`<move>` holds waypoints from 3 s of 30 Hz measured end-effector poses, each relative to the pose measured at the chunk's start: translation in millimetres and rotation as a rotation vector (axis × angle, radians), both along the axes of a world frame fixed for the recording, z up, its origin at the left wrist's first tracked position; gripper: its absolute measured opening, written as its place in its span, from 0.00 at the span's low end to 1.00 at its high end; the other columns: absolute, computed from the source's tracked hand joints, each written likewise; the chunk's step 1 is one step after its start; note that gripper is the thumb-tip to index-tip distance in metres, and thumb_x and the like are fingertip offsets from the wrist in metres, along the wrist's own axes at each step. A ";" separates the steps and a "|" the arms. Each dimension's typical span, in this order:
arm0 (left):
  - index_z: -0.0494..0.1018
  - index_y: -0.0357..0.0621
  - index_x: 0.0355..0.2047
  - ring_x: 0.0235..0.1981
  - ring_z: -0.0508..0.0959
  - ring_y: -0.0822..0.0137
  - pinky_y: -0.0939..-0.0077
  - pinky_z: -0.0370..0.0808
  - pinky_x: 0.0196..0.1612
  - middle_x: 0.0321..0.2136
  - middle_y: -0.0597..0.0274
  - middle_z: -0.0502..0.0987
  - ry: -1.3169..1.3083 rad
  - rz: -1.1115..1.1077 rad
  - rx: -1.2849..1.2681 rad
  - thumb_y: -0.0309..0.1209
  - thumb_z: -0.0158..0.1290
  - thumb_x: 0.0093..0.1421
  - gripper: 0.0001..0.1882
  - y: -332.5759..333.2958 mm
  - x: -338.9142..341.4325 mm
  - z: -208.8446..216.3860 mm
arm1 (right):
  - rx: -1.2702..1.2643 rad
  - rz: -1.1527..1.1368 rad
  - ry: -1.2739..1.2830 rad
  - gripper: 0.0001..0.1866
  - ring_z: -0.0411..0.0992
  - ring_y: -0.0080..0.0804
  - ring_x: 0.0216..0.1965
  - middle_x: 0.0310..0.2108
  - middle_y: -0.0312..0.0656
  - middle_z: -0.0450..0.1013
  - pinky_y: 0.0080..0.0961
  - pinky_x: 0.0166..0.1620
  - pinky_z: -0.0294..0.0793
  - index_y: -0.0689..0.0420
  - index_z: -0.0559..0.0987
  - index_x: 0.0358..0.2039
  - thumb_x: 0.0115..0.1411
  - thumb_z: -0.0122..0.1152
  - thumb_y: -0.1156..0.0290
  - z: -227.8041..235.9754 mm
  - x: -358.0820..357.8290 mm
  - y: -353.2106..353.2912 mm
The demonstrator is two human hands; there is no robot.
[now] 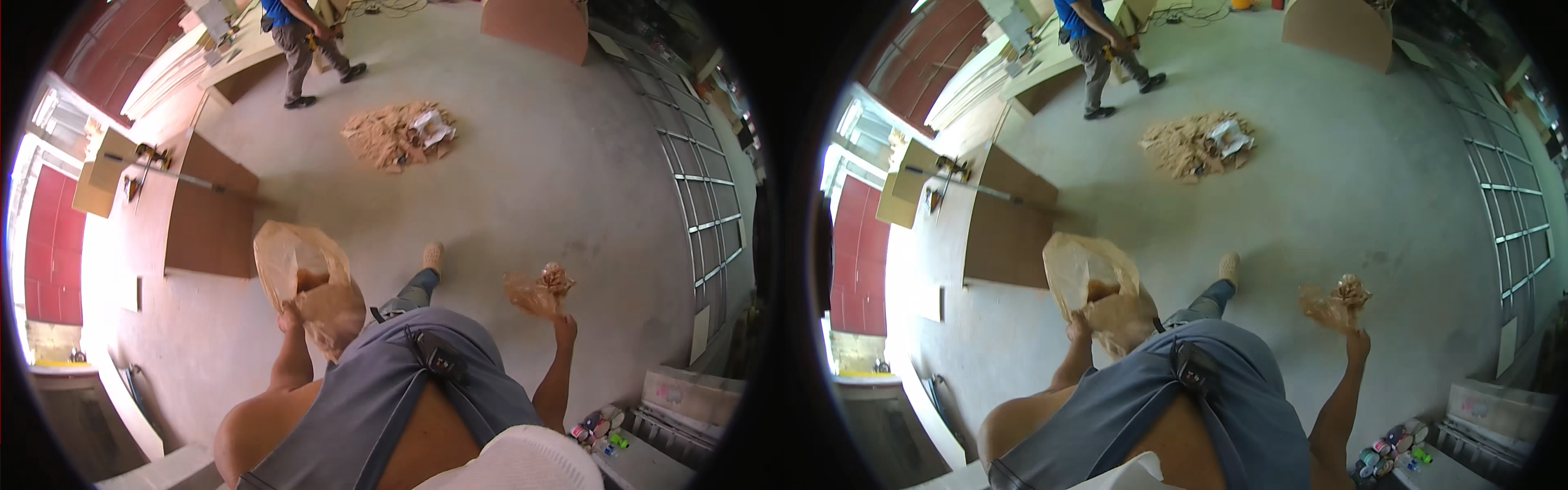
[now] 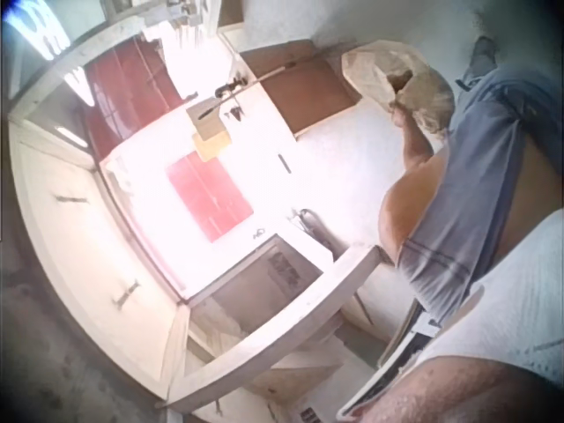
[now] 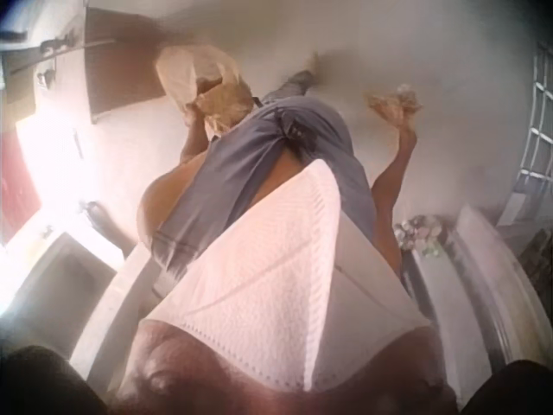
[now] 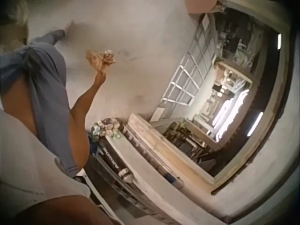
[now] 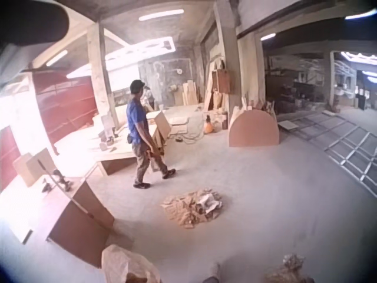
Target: Sweeping sawdust from the floor and organizing plastic bags/materials in a workshop.
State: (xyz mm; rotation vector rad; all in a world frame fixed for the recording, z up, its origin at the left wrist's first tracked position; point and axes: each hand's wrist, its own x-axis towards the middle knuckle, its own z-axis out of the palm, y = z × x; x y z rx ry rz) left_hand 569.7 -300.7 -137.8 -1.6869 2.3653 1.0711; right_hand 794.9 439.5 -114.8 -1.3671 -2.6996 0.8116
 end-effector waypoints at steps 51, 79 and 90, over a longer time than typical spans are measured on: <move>0.70 0.26 0.39 0.39 0.73 0.54 0.66 0.68 0.43 0.37 0.43 0.74 0.213 0.015 0.118 0.47 0.51 0.50 0.30 674.5 -909.3 54.2 | 0.324 0.362 -0.676 0.09 0.73 0.46 0.29 0.26 0.52 0.73 0.34 0.33 0.73 0.61 0.77 0.21 0.45 0.50 0.70 -40.0 -790.3 539.0; 0.71 0.32 0.39 0.35 0.73 0.62 0.70 0.68 0.37 0.35 0.53 0.75 0.686 0.027 0.191 0.53 0.48 0.52 0.31 983.4 -1483.8 150.0 | -0.083 -0.101 -0.011 0.15 0.71 0.53 0.29 0.25 0.58 0.72 0.39 0.35 0.69 0.70 0.74 0.25 0.44 0.53 0.67 -83.9 -1347.1 867.6; 0.69 0.35 0.42 0.38 0.70 0.63 0.73 0.67 0.42 0.37 0.55 0.72 0.781 -0.122 0.522 0.41 0.48 0.54 0.22 1073.6 -1730.2 85.4 | 0.289 0.118 -0.342 0.13 0.72 0.41 0.23 0.22 0.43 0.73 0.32 0.27 0.70 0.60 0.77 0.24 0.41 0.61 0.64 -111.2 -1451.4 892.4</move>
